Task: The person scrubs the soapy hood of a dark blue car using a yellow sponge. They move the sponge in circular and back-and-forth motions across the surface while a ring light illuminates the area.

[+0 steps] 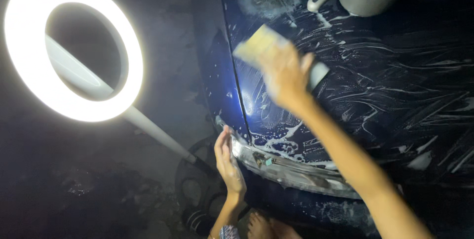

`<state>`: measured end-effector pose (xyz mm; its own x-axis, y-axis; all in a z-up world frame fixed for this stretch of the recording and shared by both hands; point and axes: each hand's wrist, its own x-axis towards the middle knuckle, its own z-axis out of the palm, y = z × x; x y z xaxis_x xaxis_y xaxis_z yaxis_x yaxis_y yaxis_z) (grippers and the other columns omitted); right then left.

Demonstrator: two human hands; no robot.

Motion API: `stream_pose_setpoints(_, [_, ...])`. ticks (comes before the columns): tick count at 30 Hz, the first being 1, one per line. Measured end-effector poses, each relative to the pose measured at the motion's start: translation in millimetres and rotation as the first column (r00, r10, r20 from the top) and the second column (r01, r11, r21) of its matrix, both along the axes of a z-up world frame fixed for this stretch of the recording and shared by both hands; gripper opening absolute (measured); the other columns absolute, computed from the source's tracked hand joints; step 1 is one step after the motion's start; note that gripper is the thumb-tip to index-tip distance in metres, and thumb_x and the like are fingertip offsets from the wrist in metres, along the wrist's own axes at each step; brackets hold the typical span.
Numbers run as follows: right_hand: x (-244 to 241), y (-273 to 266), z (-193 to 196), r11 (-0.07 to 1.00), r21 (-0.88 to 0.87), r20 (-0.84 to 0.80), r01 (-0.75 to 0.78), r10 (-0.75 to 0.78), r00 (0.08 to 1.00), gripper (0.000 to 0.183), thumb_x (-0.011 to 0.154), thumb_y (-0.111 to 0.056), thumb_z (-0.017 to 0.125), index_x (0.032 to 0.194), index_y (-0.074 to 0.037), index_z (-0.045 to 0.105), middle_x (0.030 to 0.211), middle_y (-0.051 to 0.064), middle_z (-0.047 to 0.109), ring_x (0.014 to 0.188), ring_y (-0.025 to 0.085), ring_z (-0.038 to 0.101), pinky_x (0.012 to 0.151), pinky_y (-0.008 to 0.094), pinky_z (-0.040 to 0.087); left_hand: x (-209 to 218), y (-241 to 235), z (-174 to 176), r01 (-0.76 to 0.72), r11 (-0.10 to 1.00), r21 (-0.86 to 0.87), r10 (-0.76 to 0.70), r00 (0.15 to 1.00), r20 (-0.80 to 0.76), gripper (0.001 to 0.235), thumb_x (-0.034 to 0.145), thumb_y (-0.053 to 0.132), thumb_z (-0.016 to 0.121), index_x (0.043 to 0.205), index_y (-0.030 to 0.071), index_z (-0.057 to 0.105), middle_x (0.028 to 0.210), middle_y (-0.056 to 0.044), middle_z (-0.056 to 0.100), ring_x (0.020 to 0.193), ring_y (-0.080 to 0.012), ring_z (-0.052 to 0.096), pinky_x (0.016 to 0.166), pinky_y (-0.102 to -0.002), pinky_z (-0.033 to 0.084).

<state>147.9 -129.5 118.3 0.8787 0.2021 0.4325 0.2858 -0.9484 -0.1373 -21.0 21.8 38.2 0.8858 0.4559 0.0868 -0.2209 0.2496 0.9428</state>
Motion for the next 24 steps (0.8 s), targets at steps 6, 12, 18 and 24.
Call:
stream_pose_setpoints(6, [-121.1, 11.0, -59.1, 0.869, -0.435, 0.272, -0.238, 0.379, 0.885, 0.065, 0.070, -0.019, 0.066, 0.132, -0.037, 0.058, 0.146, -0.003, 0.053, 0.142, 0.030, 0.041, 0.093, 0.057, 0.039, 5.6, -2.4, -14.6, -0.153, 0.988, 0.036, 0.151, 0.987, 0.048, 0.049, 0.100, 0.029, 0.047, 0.138, -0.001, 0.051, 0.144, -0.017, 0.055, 0.137, -0.0251, 0.050, 0.117, -0.037, 0.038])
stream_pose_setpoints(12, [-109.4, -43.5, 1.0, 0.906, 0.422, -0.315, 0.029, 0.116, 0.942, 0.031, 0.098, -0.007, 0.058, 0.070, -0.015, 0.067, 0.067, -0.006, 0.069, 0.049, 0.007, 0.061, 0.028, 0.018, 0.041, -6.4, 2.7, 6.9, -0.180, 0.960, 0.214, 0.158, 0.981, 0.115, 0.048, 0.102, 0.034, 0.044, 0.137, 0.001, 0.050, 0.159, -0.021, 0.041, 0.150, -0.0292, 0.037, 0.123, -0.040, 0.029])
stream_pose_setpoints(18, [-98.2, -104.4, -47.4, 0.877, 0.143, 0.238, 0.459, -0.481, 0.844, 0.024, 0.107, -0.024, 0.058, 0.113, -0.010, 0.076, 0.154, 0.009, 0.056, 0.139, 0.043, 0.038, 0.090, 0.088, 0.020, -1.8, -17.0, 2.4, -0.172, 0.970, 0.170, 0.147, 0.977, 0.152, 0.046, 0.102, 0.032, 0.047, 0.135, 0.000, 0.051, 0.157, -0.023, 0.043, 0.150, -0.0304, 0.037, 0.124, -0.042, 0.029])
stream_pose_setpoints(24, [-151.6, -19.3, -108.4, 0.999, -0.031, 0.131, 0.040, -0.036, 0.991, 0.043, 0.098, -0.030, 0.051, 0.141, -0.035, 0.055, 0.163, -0.005, 0.037, 0.156, 0.022, 0.017, 0.108, 0.073, 0.006, -2.1, -52.2, 14.0, -0.020, 0.966, 0.258, -0.020, 0.989, 0.150, 0.045, 0.104, 0.026, 0.046, 0.140, 0.000, 0.045, 0.164, -0.025, 0.029, 0.152, -0.0394, 0.023, 0.125, -0.052, 0.016])
